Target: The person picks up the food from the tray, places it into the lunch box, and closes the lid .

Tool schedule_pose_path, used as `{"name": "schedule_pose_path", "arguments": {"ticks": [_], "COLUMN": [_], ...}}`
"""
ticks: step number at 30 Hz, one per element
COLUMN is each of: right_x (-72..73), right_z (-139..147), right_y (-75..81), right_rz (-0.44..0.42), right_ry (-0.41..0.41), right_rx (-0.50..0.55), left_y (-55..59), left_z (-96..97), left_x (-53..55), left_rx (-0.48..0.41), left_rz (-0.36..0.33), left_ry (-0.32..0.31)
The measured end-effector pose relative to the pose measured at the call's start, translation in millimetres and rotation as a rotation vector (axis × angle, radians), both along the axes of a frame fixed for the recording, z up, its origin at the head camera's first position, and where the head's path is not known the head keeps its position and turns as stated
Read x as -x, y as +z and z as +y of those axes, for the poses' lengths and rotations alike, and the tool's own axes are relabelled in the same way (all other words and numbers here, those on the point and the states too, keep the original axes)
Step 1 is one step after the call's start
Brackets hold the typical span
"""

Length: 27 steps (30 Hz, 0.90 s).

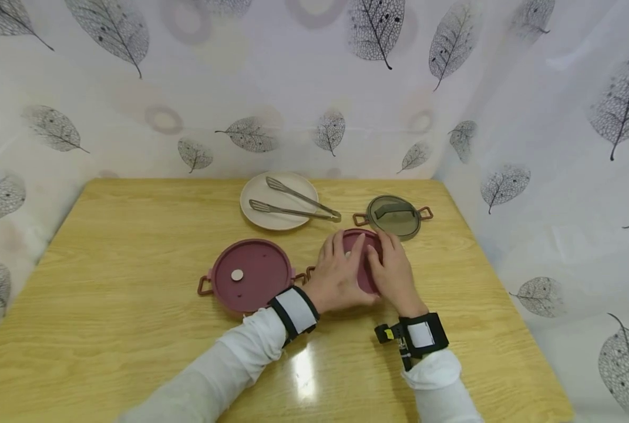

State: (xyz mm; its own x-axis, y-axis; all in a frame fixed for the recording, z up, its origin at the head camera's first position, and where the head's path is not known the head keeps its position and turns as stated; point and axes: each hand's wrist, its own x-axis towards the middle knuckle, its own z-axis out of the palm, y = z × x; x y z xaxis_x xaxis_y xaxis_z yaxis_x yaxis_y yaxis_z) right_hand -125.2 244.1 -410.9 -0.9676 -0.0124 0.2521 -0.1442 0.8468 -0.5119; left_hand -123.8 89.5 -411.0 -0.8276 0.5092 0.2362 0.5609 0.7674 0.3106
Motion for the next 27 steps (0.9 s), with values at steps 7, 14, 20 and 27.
{"name": "schedule_pose_path", "arguments": {"ticks": [7,14,20,27], "right_x": [7.5,11.3,11.1,14.7], "right_z": [0.4,1.5,3.4,3.2], "right_y": [1.5,0.6,-7.0,-4.2], "right_rz": [-0.002,-0.047,-0.052,-0.058], "right_ry": [0.016,0.012,0.028,0.041], "right_rx": [-0.022,-0.066,-0.048,-0.123], "left_y": [-0.2,-2.1,-10.4,-11.0], "left_z": [1.4,2.8,2.7,4.2], "left_x": [7.7,10.3,6.5,7.4], "left_rx": [0.028,0.004,0.007,0.059], "left_rz": [0.016,-0.010,0.030,-0.033], "left_ry": [0.026,0.018,0.020,0.031]}}
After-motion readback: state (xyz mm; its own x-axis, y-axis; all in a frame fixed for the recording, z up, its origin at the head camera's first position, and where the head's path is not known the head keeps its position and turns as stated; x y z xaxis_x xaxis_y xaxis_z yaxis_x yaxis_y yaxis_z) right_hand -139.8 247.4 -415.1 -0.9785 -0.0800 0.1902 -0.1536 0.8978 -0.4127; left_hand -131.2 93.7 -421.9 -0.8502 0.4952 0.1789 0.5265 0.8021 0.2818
